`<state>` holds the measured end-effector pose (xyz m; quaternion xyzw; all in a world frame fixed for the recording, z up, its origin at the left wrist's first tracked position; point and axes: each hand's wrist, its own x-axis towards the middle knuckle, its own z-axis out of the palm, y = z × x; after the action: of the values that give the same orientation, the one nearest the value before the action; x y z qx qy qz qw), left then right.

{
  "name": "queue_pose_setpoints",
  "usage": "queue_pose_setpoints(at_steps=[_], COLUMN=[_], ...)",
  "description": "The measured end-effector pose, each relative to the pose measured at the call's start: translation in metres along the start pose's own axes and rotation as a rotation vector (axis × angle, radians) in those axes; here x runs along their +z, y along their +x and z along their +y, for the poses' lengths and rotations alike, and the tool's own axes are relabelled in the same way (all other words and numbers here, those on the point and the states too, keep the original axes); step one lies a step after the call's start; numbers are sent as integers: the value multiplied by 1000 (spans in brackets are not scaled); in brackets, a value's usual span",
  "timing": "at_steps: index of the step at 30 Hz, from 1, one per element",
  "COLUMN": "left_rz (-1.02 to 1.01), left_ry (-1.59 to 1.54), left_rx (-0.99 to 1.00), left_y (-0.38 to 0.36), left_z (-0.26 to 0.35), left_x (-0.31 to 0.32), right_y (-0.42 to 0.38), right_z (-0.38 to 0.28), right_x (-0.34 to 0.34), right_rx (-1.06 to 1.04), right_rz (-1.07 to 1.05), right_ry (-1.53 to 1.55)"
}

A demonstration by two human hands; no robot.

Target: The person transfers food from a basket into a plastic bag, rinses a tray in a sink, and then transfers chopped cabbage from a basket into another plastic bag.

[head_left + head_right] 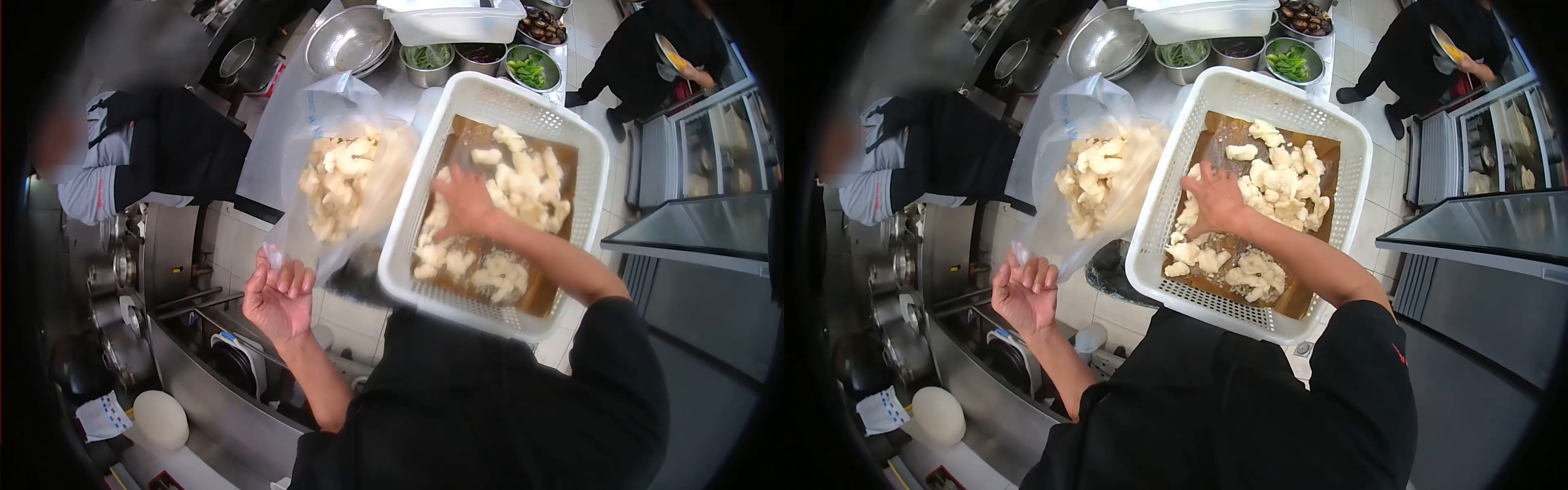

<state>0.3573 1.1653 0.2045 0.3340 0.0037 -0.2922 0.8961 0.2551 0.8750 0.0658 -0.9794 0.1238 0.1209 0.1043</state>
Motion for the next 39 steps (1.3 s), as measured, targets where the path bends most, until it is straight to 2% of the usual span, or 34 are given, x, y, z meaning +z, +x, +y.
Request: queue_pose_setpoints(at_steps=[2,3,6,10,14,17,19,21,23,25,28,31,32,33,34,35,37,39], left_rz=[29,26,14,28,-9,-9,-21,-9,-14,-30,-67,-63,-56,-55,-55,-60,-74,-88], left_ry=[4,6,13,7,2,5,-11,-12,-6,1,8,-29,-44,-57,-60,-60,-58,-66], left_rx=[5,5,6,8,8,4,0,-2,-5,-9,-12,5,7,9,5,1,-5,-2], left_y=[0,0,-1,-2,-1,0,2,2,2,3,4,-1,-1,-1,-1,1,2,3], left_z=[1,2,4,2,0,0,-1,-2,-2,-2,2,1,0,0,-2,-3,-1,-2], left_x=[-1,0,0,-2,-1,0,2,5,7,7,5,-2,0,1,2,4,5,4], right_y=[4,0,-4,2,21,35,34,53,72,86,93,95,87,85,83,81,88,101], right_z=[-7,-10,-7,2,15,-4,-41,-76,-115,-147,-151,-118,-95,-77,-73,-69,-65,-66], right_x=[-3,-4,-9,-31,-58,-95,-132,-123,-109,-98,-74,-75,-100,-115,-131,-128,-97,-90], right_rx=[-68,-107,-113,22,36,-91,-65,-334,-324,-247,-387,-534,-492,-362,-94,-20,-9,58], right_rz=[-123,-97,-217,-172,90,314,204,296,179,-54,-94,290,263,152,-83,-113,-129,-231], right_ry=[1,47,244,276,608,884,1097,1051,901,694,708,785,721,546,268,47,-208,-227])
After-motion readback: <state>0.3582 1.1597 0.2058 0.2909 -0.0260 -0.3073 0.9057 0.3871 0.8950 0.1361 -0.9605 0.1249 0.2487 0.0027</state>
